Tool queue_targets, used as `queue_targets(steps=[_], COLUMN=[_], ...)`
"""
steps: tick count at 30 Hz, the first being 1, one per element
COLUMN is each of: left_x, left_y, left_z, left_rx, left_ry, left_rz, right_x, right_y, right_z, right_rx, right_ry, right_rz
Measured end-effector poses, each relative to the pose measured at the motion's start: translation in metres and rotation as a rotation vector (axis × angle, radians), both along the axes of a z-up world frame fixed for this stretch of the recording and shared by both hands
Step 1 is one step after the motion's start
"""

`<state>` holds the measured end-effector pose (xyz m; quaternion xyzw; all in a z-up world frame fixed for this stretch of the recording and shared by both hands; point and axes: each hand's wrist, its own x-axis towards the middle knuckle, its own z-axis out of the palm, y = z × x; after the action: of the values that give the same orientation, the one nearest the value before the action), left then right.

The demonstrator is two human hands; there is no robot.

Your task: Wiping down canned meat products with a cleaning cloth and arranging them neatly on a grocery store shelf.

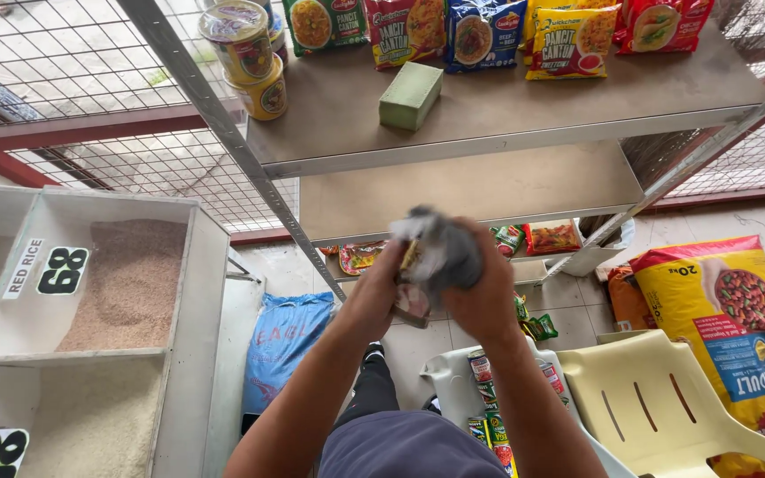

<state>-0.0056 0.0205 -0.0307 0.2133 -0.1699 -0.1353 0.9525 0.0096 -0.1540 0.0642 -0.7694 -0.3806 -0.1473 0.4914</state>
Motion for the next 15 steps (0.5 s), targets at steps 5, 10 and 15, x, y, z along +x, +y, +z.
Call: queue_targets(steps=[5,10,15], left_x=[-0.023,-0.013,-0.012], left_y=[-0.003,-0.009,-0.011], left_z=[0.083,0.045,0.054], left_rx=[0.845,0.709,0.482], left_ry=[-0.146,-0.015,0.37], left_rz=[0.601,0.472,0.299], right_x=[-0.009,-0.005,-0.001], right_y=[0.007,0.001,-0.002], right_z=[0.032,0.014,0.01], right_rx=[0.153,0.057,0.149], right_ry=[0.389,0.123,0.532], right_rz=[-0.299,-0.015,-0.405])
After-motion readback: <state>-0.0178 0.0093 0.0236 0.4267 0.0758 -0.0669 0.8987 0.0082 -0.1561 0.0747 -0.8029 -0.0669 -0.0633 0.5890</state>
